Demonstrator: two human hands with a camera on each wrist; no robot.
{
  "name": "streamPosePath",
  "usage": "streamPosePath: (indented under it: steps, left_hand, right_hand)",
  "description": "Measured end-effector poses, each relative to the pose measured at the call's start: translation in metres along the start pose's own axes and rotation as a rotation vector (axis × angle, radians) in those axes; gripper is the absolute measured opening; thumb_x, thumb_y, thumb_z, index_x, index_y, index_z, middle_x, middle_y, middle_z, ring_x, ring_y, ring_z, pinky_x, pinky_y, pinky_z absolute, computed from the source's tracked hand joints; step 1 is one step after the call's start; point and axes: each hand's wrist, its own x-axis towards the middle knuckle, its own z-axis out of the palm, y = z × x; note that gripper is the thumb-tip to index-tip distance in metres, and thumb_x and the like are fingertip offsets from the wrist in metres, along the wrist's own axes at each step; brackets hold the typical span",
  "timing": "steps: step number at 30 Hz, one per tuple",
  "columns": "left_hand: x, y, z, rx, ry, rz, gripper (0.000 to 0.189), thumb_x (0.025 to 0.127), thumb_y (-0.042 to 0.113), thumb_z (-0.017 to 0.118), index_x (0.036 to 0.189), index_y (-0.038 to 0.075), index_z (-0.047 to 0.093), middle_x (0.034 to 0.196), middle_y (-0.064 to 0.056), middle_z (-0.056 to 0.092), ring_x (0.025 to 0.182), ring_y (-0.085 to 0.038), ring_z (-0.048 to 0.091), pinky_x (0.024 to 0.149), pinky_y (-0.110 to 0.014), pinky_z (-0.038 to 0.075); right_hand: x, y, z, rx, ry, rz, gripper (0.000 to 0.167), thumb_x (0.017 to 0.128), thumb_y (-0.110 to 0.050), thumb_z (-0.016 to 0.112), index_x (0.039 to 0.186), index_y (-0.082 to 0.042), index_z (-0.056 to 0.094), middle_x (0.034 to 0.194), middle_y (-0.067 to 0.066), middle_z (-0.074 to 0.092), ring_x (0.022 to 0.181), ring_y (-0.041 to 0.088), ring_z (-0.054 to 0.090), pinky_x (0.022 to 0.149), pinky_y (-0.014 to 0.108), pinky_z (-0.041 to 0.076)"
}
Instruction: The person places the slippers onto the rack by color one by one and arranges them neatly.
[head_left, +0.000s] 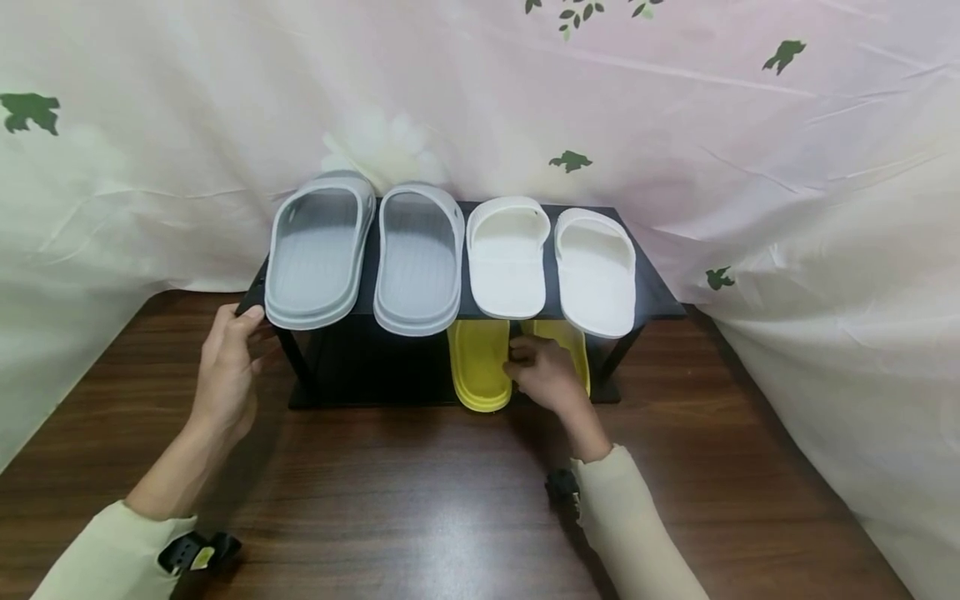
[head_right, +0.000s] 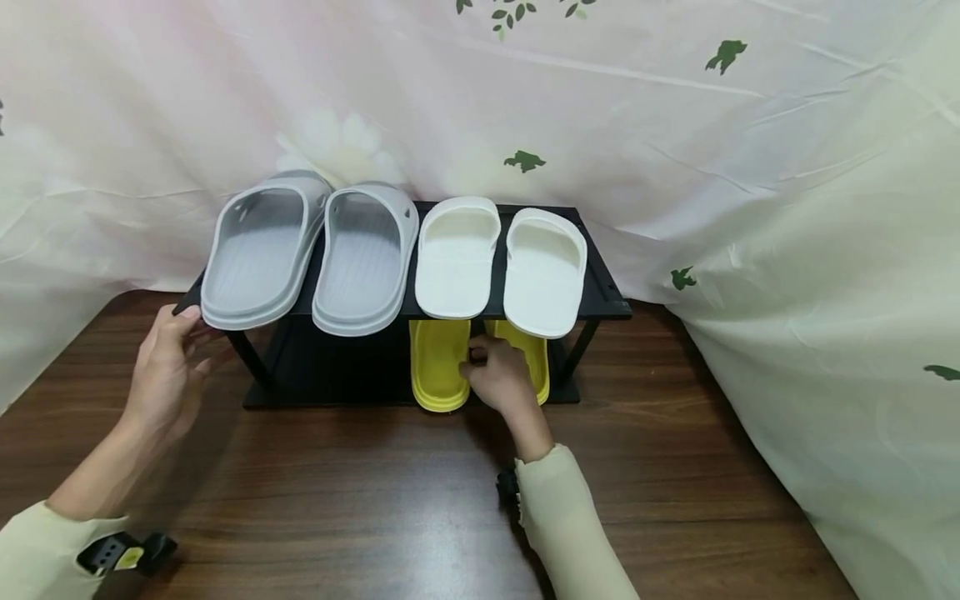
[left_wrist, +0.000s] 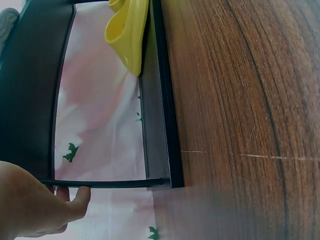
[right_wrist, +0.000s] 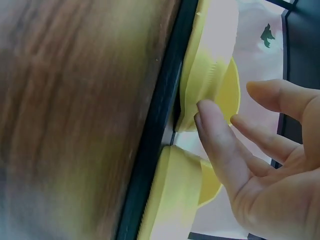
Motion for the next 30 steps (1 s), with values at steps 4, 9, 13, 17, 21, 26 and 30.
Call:
streamPosePath:
  steps: [4, 9, 13, 17, 21, 26, 30]
  left_hand:
    - [-0.001, 0.001, -0.001, 0.008, -0.002, -0.008, 0.018, 0.107, 0.034, 0.049, 0.111, 0.016, 0.05, 0.117, -0.001, 0.052, 0.109, -0.015, 0.051, 0.094, -0.036, 0.036]
    - [-0.002, 0.003, -0.003, 0.01, 0.014, -0.021, 0.019, 0.106, 0.034, 0.05, 0.112, 0.016, 0.052, 0.118, -0.001, 0.052, 0.11, -0.014, 0.051, 0.091, -0.032, 0.04]
    - [-0.002, 0.003, -0.005, 0.004, 0.02, -0.03, 0.02, 0.106, 0.034, 0.051, 0.114, 0.016, 0.049, 0.12, 0.0, 0.053, 0.112, -0.013, 0.052, 0.09, -0.029, 0.041]
    - [-0.001, 0.004, -0.003, -0.063, 0.09, -0.026, 0.018, 0.104, 0.026, 0.056, 0.116, 0.014, 0.05, 0.114, 0.0, 0.057, 0.107, -0.013, 0.055, 0.084, -0.023, 0.045]
    - [-0.003, 0.005, -0.004, -0.012, 0.09, 0.021, 0.021, 0.103, 0.02, 0.059, 0.121, 0.015, 0.05, 0.118, -0.002, 0.051, 0.107, -0.013, 0.053, 0.09, -0.021, 0.044]
    - [-0.01, 0.008, -0.008, 0.32, 0.038, 0.097, 0.037, 0.105, 0.027, 0.057, 0.139, 0.019, 0.046, 0.137, 0.0, 0.043, 0.125, -0.016, 0.042, 0.098, -0.025, 0.035]
    - [-0.014, 0.011, -0.01, 0.508, 0.038, 0.151, 0.049, 0.105, 0.029, 0.057, 0.149, 0.017, 0.04, 0.145, -0.001, 0.039, 0.133, -0.02, 0.041, 0.102, -0.027, 0.037]
  right_hand:
    - [-0.001, 0.0, -0.004, -0.025, 0.006, -0.008, 0.038, 0.093, -0.017, 0.07, 0.127, 0.001, 0.067, 0.121, 0.015, 0.071, 0.105, 0.032, 0.07, 0.087, 0.045, 0.055]
    - [-0.004, 0.001, -0.011, 0.004, -0.02, -0.015, 0.039, 0.095, -0.017, 0.068, 0.129, 0.002, 0.065, 0.128, 0.018, 0.066, 0.115, 0.036, 0.065, 0.091, 0.047, 0.054]
    - [-0.007, 0.002, -0.019, -0.025, -0.018, -0.067, 0.038, 0.096, -0.018, 0.066, 0.129, 0.002, 0.066, 0.129, 0.018, 0.066, 0.115, 0.037, 0.064, 0.089, 0.048, 0.054]
    - [-0.015, -0.001, -0.029, -0.052, -0.006, -0.093, 0.037, 0.096, -0.022, 0.067, 0.127, -0.001, 0.068, 0.128, 0.015, 0.067, 0.115, 0.036, 0.064, 0.089, 0.049, 0.054]
    - [-0.026, -0.009, -0.038, -0.079, 0.014, -0.127, 0.034, 0.096, -0.023, 0.068, 0.123, -0.004, 0.07, 0.123, 0.012, 0.069, 0.111, 0.035, 0.066, 0.088, 0.049, 0.054]
    - [-0.038, -0.017, -0.048, -0.073, -0.004, -0.172, 0.031, 0.096, -0.022, 0.068, 0.122, -0.005, 0.07, 0.121, 0.013, 0.07, 0.109, 0.032, 0.067, 0.087, 0.047, 0.056]
    - [-0.049, -0.025, -0.056, -0.055, -0.016, -0.189, 0.031, 0.096, -0.019, 0.069, 0.124, -0.005, 0.069, 0.123, 0.013, 0.069, 0.11, 0.03, 0.067, 0.086, 0.045, 0.057]
